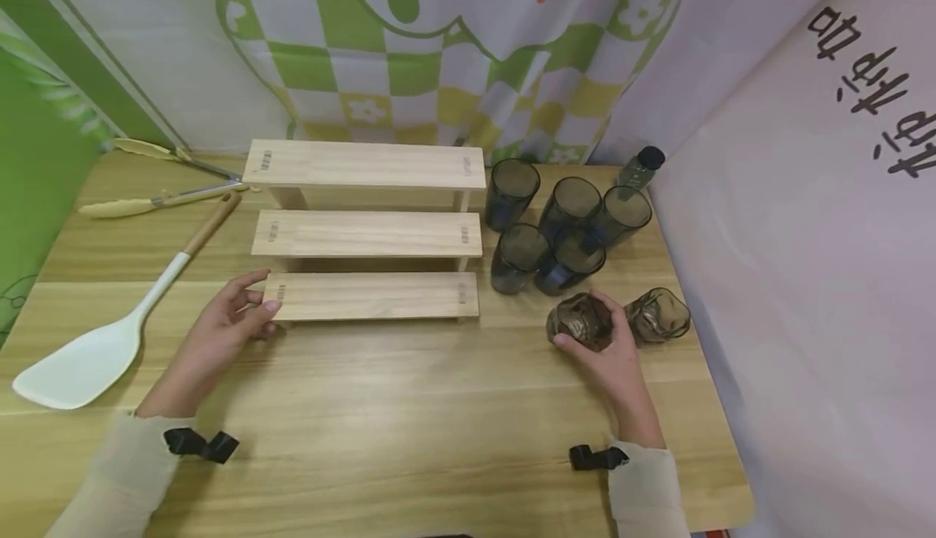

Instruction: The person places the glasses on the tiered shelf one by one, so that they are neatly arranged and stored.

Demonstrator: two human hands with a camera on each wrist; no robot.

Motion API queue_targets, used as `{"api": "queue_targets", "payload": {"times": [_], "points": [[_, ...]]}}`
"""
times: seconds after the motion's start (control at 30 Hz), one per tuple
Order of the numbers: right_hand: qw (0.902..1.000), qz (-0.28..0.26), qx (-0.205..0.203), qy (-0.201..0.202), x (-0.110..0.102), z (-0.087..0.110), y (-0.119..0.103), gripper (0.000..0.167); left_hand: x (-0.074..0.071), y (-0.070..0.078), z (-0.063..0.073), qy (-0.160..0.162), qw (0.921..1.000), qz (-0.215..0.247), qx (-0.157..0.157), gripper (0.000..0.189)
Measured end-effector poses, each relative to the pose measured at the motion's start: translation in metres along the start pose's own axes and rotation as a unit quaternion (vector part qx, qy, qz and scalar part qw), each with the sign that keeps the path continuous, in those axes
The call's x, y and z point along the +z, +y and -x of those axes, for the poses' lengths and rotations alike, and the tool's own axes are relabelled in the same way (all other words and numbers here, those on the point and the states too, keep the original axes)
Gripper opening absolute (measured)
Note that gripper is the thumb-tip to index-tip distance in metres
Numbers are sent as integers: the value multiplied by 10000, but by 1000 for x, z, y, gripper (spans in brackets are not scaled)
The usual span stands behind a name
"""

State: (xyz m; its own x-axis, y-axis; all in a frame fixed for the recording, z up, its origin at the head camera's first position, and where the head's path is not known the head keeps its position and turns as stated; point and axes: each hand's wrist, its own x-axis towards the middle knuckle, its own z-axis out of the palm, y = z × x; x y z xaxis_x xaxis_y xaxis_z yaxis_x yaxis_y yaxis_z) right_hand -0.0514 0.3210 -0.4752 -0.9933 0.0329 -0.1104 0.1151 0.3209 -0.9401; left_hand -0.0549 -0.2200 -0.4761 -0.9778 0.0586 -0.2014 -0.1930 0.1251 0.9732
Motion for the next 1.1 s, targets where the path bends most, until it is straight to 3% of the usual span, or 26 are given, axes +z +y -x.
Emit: {"api": "queue_targets", "payload": {"times": [0.13,0.33,0.5,0.63,0.77,0.97,1.1], "points": [[9998,94,-141,79,0,3,2,87,0,0,-1,-16,10000,-26,41,63],[9983,49,-567,-116,3,7,-7,85,1,-1,-2,-36,10000,-17,72,63],[9902,457,-1054,-790,3,3,-44,81,0,-2,-3,-49,9999,24,88,63],[9721,1116,-1455,-1462,10,-11,-86,81,-1,-2,-1,2,9999,157,-73,64],[9521,1136,-1918,-2094,36,-32,-127,80,-6,0,4,77,9989,399,-235,64],[9275,476,-2408,-2819,94,-72,-193,74,-4,-1,2,28,9980,553,-320,64],[9239,245,-2420,-2953,145,-102,-236,69,0,-3,0,43,9968,689,-406,62]]}}
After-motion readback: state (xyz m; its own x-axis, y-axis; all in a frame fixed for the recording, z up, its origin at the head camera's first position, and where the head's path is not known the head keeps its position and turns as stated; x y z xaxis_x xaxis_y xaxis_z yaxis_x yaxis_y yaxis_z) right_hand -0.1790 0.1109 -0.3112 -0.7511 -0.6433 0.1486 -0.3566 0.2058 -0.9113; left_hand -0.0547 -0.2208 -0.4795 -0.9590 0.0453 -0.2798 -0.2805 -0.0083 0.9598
